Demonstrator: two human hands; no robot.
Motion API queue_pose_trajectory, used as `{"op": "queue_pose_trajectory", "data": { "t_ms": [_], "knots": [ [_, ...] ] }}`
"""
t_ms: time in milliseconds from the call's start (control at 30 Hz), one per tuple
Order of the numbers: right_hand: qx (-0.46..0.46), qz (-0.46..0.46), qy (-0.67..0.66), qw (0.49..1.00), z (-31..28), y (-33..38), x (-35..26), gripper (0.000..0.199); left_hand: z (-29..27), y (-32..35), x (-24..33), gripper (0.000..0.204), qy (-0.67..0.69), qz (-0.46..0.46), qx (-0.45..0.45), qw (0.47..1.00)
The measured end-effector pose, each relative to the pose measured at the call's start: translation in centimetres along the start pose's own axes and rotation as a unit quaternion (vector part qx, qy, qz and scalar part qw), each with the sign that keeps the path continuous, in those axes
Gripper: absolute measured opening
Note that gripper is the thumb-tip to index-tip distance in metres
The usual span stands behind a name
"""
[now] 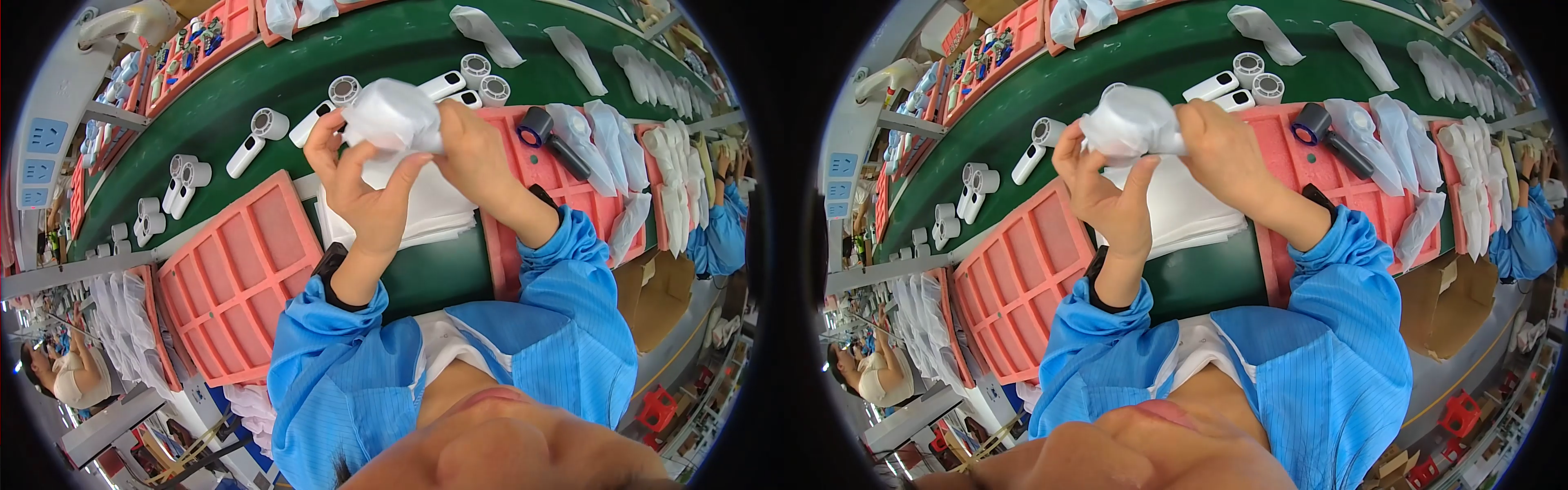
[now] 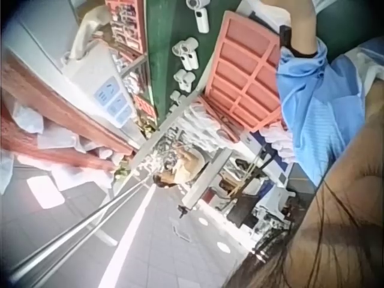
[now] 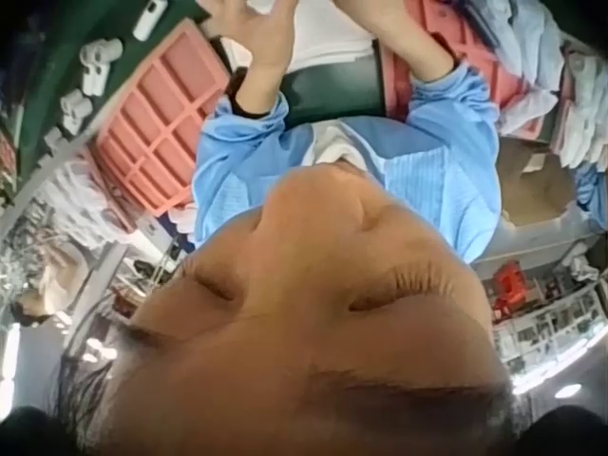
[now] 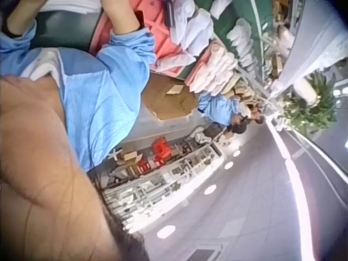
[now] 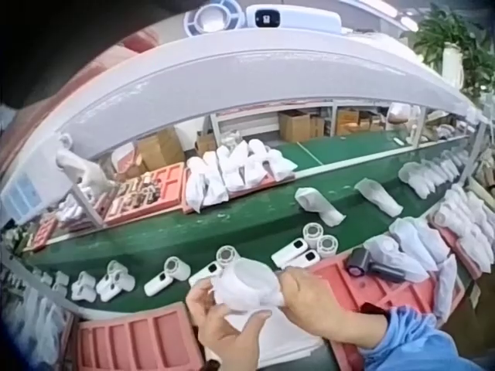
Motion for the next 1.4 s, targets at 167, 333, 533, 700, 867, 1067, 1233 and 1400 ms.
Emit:
{"op": "queue_pose_trajectory", "data": {
  "t_ms": [167, 333, 533, 700, 867, 1067, 1233, 1400],
  "knots": [
    [-0.050, 0.041, -0.179, 0.982, 0.6, 0.0, 0.3, 0.040, -1.9, -1.4, -0.9, 0.019, -0.045, -0.021, 0.029, 0.998],
    [-0.115, 0.042, -0.376, 0.919, 2.8, -0.4, 2.0, 0.037, -3.3, -3.7, -7.9, 0.014, 0.069, -0.226, 0.055, 0.970],
    [-0.135, 0.198, 0.018, 0.971, 11.3, -8.3, 18.5, 0.056, 7.3, 3.2, -9.1, 0.023, -0.225, -0.116, -0.225, 0.941],
    [-0.288, 0.216, 0.091, 0.929, 14.8, -6.1, 24.8, 0.069, 10.9, 7.3, -10.4, 0.020, -0.319, -0.048, -0.299, 0.898],
    [-0.459, 0.137, 0.019, 0.878, 8.1, -3.9, 23.9, 0.086, 10.0, 6.9, -11.3, 0.015, -0.317, -0.115, -0.304, 0.891],
    [-0.409, 0.243, -0.013, 0.880, 5.9, -1.2, 27.1, 0.071, 8.9, 6.3, -14.0, 0.011, -0.176, -0.247, -0.307, 0.902],
    [-0.081, 0.152, -0.055, 0.984, -5.5, -5.8, 16.4, 0.044, 6.3, 3.7, -14.0, 0.009, -0.002, -0.303, -0.261, 0.917],
    [0.017, 0.054, -0.126, 0.990, -9.6, -1.8, 9.1, 0.044, 4.8, 2.0, -11.2, 0.008, 0.069, -0.362, -0.208, 0.906]
  ]
}}
Point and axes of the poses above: each hand's wrist, its own y-axis away from the middle knuckle, its own z-axis out of the palm, x = y × z, the point moved 9 cm from there along -y, towards the middle knuckle, and after that the axes turned 14 degrees about -z, right-handed, at the moved point
